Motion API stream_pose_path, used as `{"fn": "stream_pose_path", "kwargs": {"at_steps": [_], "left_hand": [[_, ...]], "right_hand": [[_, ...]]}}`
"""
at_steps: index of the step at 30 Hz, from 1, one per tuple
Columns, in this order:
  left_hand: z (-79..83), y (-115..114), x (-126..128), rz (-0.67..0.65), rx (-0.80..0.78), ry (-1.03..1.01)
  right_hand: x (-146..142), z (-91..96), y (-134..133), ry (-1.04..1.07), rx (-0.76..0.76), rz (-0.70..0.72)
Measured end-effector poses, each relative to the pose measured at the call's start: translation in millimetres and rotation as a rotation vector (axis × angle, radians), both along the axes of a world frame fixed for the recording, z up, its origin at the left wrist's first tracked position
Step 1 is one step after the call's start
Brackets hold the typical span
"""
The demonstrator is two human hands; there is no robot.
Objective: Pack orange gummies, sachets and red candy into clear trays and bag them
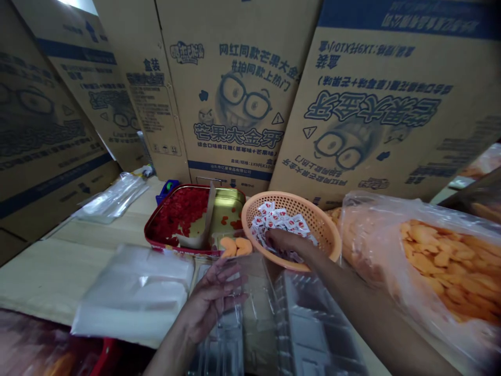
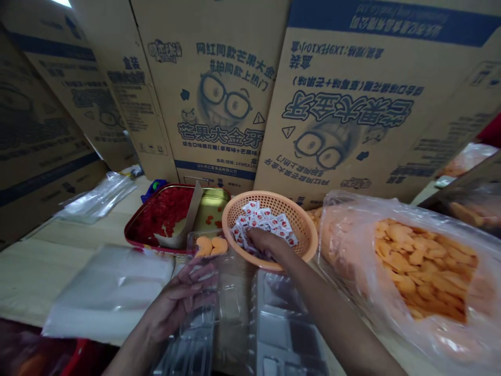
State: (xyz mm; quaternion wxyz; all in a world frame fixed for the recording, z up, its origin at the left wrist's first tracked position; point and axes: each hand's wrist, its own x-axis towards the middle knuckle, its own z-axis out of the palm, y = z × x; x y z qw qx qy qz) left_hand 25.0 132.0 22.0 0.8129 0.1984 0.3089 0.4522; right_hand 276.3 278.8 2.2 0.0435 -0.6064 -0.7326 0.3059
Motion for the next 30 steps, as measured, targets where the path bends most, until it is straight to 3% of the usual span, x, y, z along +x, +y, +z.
{"fn": "stream_pose_path", "kwargs": {"at_steps": [4,8,11,14,19,24,30], "left_hand": [[-0.7,2,-5,-0.017,0.019,-0.024],[1.8,2,-7,-0.044,0.025,-0.045],[3.8,1,-6,-0.055,0.042,-0.070],[4.6,-1,-4,-0.045,0.063,-0.074],[6.7,-6,-5,-0.039,0.119,-0.126],[8.6,-15,-13,-0.066,0.125,-0.123],[9.8,-25,-22,-0.055,0.115,-0.141]], "right_hand": [[17,11.8,-1,0.126,0.046,0.013],[22,35.7,-8,0.269,0.146,-0.039],[2,59.4,-23,0.535,0.230,-0.122],[-37,81.2,-48,0.736,0.254,-0.144],[-99,93.9,-88,0.665,0.326,0.144],[-121,91.2,-98,0.568,0.363,0.511],[-127,96.9,-98,0.574,0.303,0.594]]}}
